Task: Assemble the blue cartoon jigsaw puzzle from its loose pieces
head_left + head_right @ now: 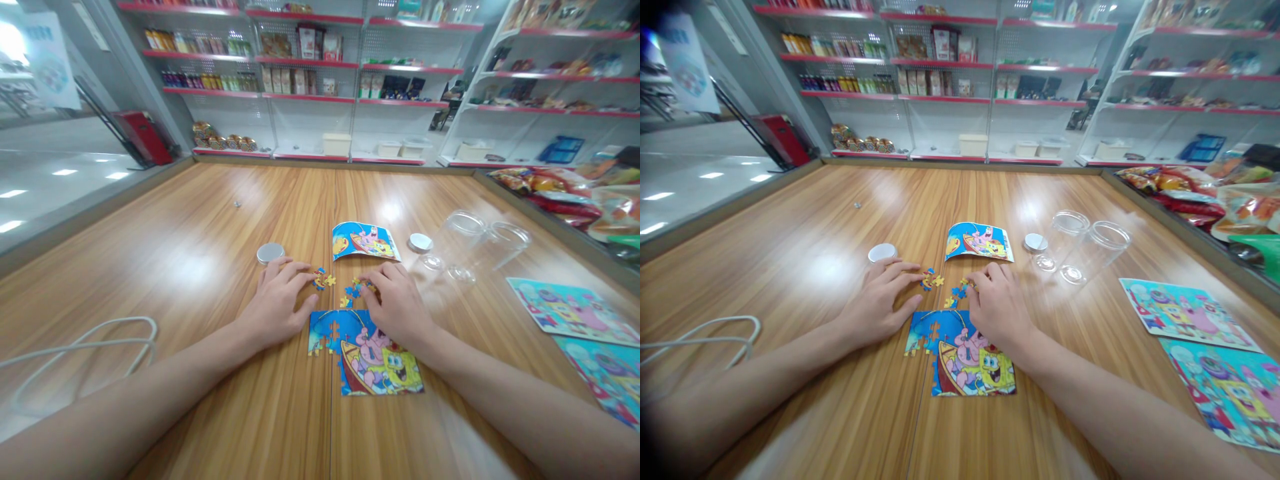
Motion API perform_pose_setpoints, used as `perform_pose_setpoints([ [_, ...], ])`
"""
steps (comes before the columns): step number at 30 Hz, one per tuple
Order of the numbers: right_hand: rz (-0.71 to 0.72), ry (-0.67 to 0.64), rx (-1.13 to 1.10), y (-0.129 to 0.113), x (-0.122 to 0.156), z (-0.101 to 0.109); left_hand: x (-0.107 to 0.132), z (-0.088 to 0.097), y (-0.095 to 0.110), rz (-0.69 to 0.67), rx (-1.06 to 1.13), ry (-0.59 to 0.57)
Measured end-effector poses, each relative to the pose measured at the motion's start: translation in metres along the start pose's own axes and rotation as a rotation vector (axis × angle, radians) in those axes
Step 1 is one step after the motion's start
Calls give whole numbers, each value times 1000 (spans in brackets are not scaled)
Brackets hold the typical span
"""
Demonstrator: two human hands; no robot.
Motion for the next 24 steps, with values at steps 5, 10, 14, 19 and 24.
perform_pose_setpoints([
  [5,-16,-27,-16,2,-2,-3,-2,5,-3,8,12,46],
  [10,-11,-36,-47,3,-1,-5,-1,5,1,-45,17,53],
  [14,13,4,-200,-1,-1,0,-1,5,2,-62,27,55],
  [19,87,101,-478,-16,-3,17,-2,14,12,-99,84,98],
  [24,203,105,-620,-43,4,24,11,25,50,-341,171,153],
])
Point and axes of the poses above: each hand's wrist, its own x-axis away from the middle knuckle, its own z-axis out of the back of the hand, y = z × x, the point moved 10 cm from there along -x, towards the middle knuckle, and after that the axes turned 2 degrees about -x, right-handed, at the moved point
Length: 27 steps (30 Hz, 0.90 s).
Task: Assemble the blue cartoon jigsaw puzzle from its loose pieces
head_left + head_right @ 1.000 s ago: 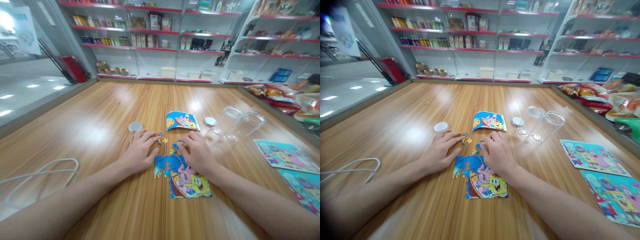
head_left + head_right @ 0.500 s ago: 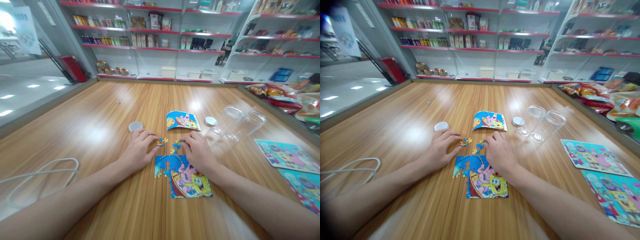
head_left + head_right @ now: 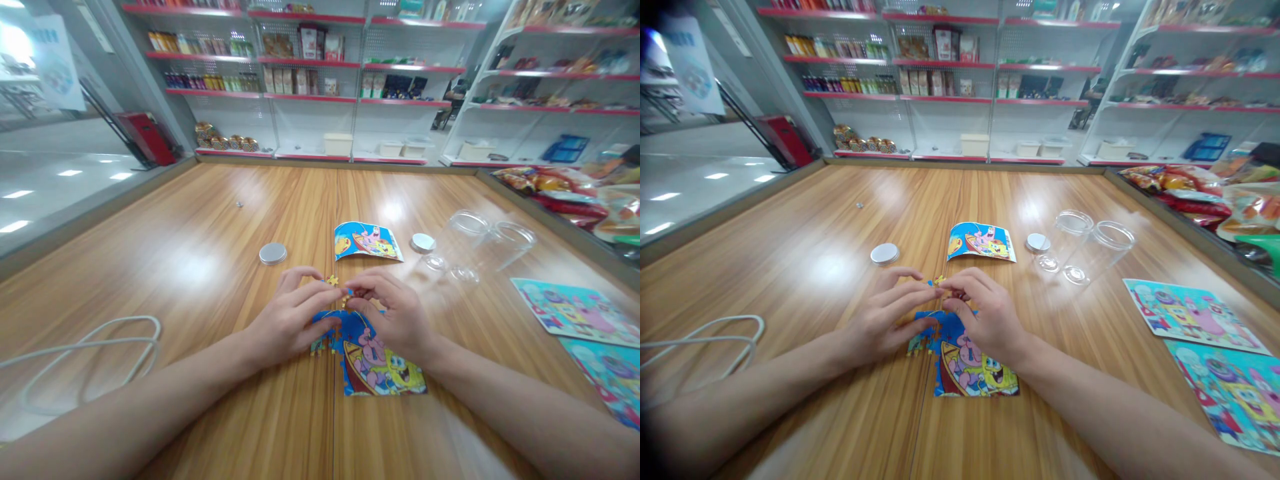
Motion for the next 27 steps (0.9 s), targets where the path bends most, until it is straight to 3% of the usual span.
perform_pose_setpoints([
  [3,66,-46,-38,-12,4,-8,2,-2,12,-69,27,-7],
  [16,101,-186,-72,-16,7,-18,1,7,-2,12,57,68],
  [27,124,-144,61,-14,4,-18,3,-1,1,-25,86,-6],
])
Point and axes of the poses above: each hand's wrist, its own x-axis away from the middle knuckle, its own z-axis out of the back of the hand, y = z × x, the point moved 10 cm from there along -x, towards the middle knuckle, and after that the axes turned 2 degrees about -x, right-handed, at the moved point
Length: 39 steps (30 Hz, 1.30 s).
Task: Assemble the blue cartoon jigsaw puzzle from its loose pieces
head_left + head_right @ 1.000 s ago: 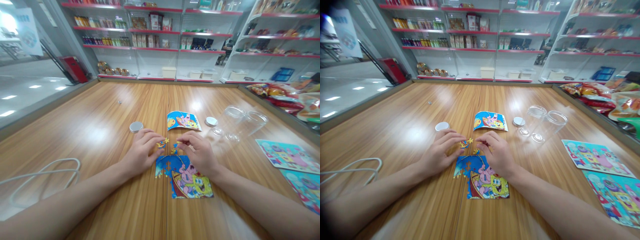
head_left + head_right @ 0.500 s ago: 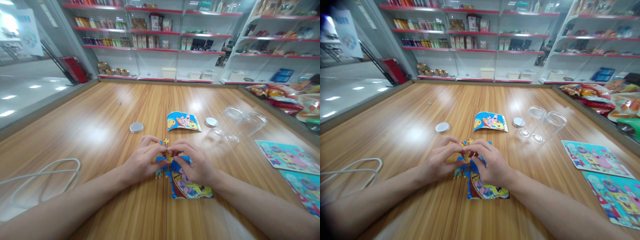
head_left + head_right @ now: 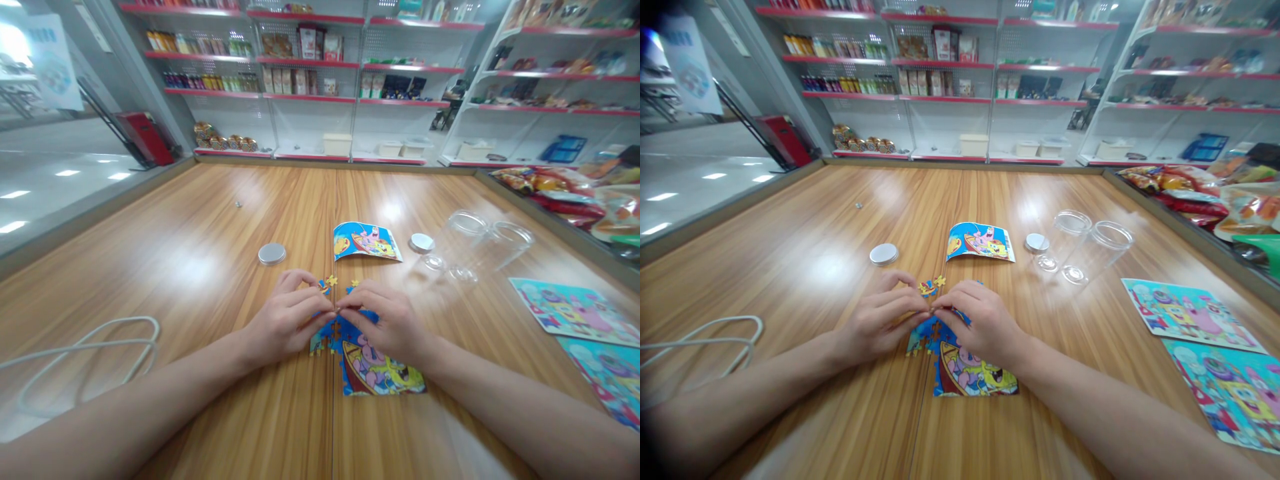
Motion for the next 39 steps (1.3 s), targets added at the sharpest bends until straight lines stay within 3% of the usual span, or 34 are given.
perform_pose_setpoints([
  [4,-12,98,111,2,-1,11,-3,4,-7,64,-32,43],
  [8,-38,205,410,11,1,33,-3,6,-22,188,-97,68],
  [13,-144,44,667,37,2,30,0,1,-30,223,-144,17],
  [17,-204,-41,695,49,6,21,2,-2,-31,219,-151,-12],
  [24,-270,-13,614,52,6,24,2,-8,-30,223,-153,-75],
  [29,-222,-51,493,49,7,16,2,-2,-38,310,-204,-34],
  [31,-202,-86,470,48,8,10,1,0,-36,293,-185,-16],
  [34,-208,-109,466,50,8,8,-2,0,-20,159,-98,-34],
  [39,-237,-125,472,50,7,8,-1,-13,1,-17,22,-186],
])
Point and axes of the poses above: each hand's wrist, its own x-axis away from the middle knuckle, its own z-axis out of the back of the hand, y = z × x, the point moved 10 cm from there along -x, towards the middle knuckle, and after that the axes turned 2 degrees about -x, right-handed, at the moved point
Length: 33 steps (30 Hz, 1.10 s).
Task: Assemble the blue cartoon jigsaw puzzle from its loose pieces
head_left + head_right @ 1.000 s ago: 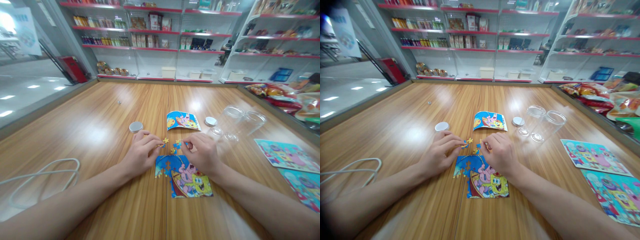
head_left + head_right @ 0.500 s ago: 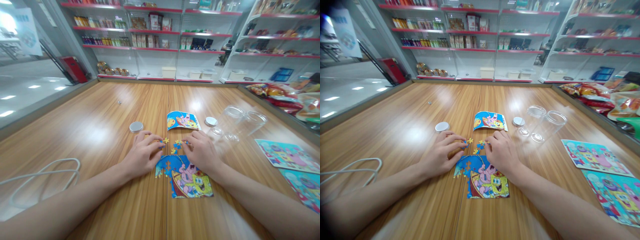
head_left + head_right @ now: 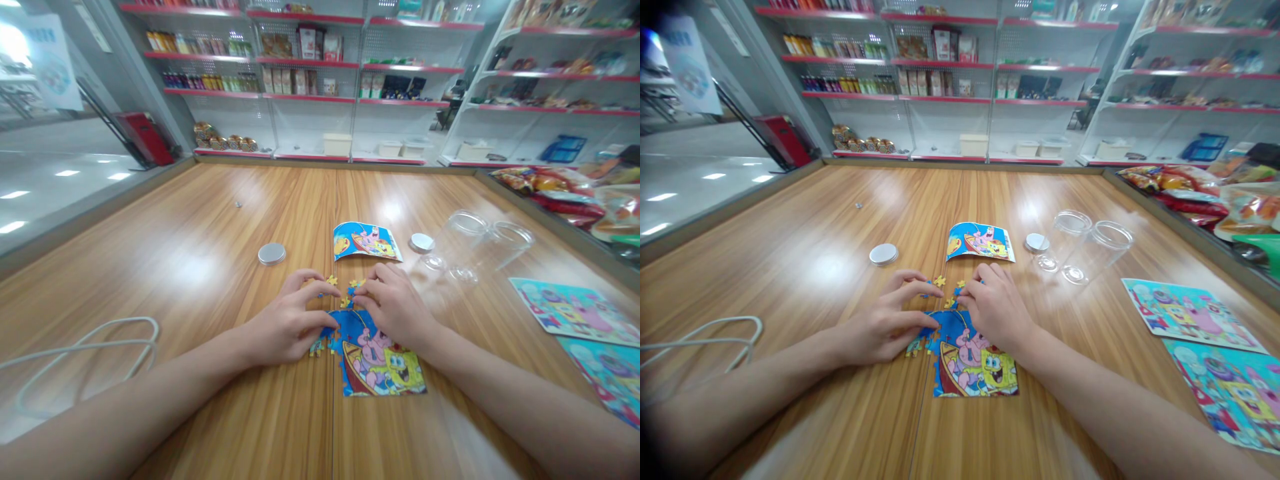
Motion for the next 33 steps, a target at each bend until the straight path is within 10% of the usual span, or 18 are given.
perform_pose_setpoints([
  [25,-129,-31,-127,19,-3,-7,0,-6,-11,88,16,-60],
  [33,72,112,-398,-27,3,17,1,-8,-11,92,15,-75],
])
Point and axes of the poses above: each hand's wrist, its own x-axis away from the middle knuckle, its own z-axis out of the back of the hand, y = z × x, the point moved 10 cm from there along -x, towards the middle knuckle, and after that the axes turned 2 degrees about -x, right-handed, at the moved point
